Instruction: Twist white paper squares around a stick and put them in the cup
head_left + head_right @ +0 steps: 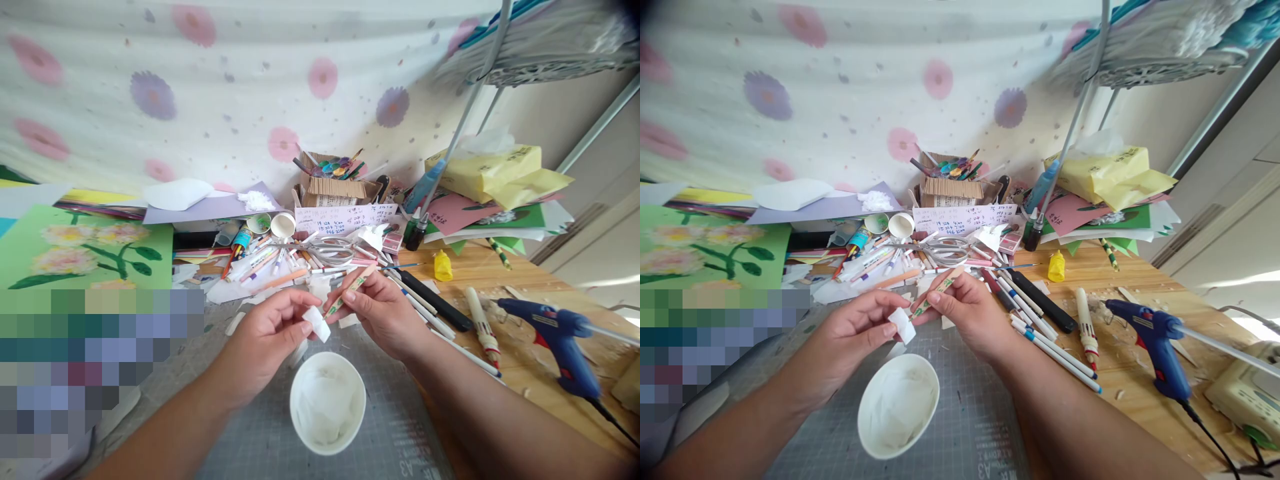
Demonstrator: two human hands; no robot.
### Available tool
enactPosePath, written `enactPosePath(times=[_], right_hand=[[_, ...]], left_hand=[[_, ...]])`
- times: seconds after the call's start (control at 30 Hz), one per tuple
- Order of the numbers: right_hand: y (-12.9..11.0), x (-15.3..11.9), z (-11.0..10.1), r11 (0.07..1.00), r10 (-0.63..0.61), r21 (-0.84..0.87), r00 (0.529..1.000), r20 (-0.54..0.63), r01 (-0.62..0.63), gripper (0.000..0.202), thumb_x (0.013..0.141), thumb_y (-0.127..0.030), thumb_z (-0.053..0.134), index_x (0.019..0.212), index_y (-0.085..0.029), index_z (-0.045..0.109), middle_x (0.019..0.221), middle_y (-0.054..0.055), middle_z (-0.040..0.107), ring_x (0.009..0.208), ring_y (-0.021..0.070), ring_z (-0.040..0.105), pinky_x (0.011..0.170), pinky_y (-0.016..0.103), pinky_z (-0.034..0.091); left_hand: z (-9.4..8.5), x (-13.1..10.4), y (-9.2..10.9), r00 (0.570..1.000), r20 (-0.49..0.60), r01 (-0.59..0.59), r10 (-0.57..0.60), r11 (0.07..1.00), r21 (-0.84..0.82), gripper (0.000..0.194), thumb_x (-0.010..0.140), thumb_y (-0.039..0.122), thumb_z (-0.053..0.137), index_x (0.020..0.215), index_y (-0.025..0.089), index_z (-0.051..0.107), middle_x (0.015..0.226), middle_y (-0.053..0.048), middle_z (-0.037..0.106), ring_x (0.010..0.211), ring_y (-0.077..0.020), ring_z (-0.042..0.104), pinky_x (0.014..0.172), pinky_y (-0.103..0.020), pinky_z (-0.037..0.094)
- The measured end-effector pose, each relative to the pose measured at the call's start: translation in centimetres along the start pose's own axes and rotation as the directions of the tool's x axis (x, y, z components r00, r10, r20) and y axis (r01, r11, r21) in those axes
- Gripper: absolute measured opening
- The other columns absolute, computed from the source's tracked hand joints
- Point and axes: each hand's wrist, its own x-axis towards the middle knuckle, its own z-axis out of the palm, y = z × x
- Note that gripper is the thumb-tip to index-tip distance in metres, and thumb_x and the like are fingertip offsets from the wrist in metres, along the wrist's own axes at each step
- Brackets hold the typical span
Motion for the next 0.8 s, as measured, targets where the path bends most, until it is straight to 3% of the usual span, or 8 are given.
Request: enactPosePath(times=[0.43, 0.8], right_hand=[[0.9, -0.2, -0.3, 0.999, -0.005, -0.045, 1.0, -0.01, 0.004, 0.022, 0.089, -0.04, 0.081, 0.089, -0.021, 0.07, 0.084, 0.001, 0.081, 0.073, 0.0171, 0.079, 0.069, 0.031, 0.066], [-0.2, -0.6, 0.2, 0.968, -0.119, -0.217, 0.992, 0.045, 0.126, 0.023, 0.09, -0.043, 0.08, 0.086, -0.022, 0.072, 0.095, 0.004, 0.078, 0.092, 0.0192, 0.073, 0.087, 0.036, 0.057]], left_hand=[[0.3, 0.1, 0.3, 0.998, -0.069, 0.0, 0.003, 0.999, 0.046, 0.012, 0.083, 0.031, 0.074, 0.084, 0.02, 0.067, 0.071, 0.003, 0.073, 0.069, -0.0146, 0.065, 0.068, -0.025, 0.046], [0.4, 0.6, 0.0, 0.982, -0.172, -0.043, 0.077, 0.98, 0.194, 0.021, 0.078, 0.03, 0.074, 0.068, 0.021, 0.058, 0.064, 0.007, 0.056, 0.061, -0.0123, 0.048, 0.058, -0.024, 0.036]])
